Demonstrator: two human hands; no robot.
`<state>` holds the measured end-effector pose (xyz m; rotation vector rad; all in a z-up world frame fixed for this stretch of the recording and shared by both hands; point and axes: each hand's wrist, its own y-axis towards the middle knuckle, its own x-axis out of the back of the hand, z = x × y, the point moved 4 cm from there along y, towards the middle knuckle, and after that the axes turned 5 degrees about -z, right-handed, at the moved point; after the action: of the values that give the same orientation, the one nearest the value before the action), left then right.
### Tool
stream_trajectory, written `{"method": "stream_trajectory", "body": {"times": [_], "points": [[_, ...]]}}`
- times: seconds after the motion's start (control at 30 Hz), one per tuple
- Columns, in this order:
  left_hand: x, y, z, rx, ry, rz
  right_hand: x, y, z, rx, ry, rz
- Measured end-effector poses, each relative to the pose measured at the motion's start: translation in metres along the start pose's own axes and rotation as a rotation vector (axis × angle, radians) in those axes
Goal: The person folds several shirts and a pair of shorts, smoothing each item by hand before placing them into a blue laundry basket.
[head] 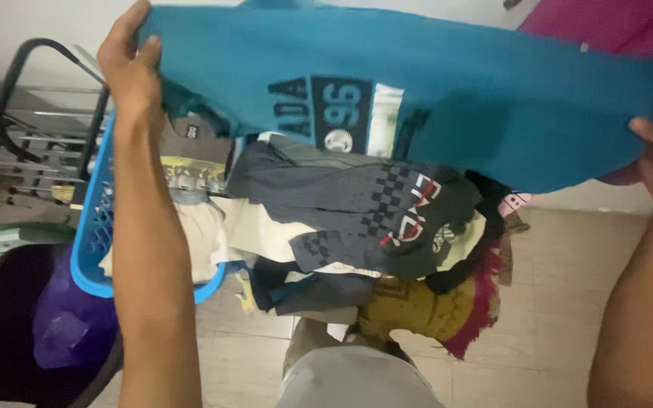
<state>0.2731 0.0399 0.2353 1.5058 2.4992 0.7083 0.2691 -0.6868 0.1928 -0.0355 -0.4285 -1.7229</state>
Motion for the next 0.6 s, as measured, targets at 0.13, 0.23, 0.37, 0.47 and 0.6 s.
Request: {"method": "stream_trajectory", "body": {"times": [0.13, 0.23, 0.37, 0.47, 0.6], "points": [[0.012, 0.012, -0.014, -0.078, 0.104, -0.014, -0.006, 0.004, 0.012, 0.011, -0.074, -0.006], [0.040, -0.024, 0.001, 0.026, 0.056, 0.023, -0.011, -0.031, -0.002, -0.071, -0.180, 0.090], [0.071, -0.098, 0.046, 0.161, 0.172, 0.203, -0.018, -0.093, -0.036, -0.297, -0.515, 0.266], [0.085, -0.156, 0.091, 0.395, 0.176, 0.283, -0.027, -0.124, -0.060, -0.361, -0.577, 0.364], [0.085, -0.187, 0.129, 0.647, 0.003, 0.209, -0.034, -0.148, -0.063, -0.520, -0.661, 0.288]]}}
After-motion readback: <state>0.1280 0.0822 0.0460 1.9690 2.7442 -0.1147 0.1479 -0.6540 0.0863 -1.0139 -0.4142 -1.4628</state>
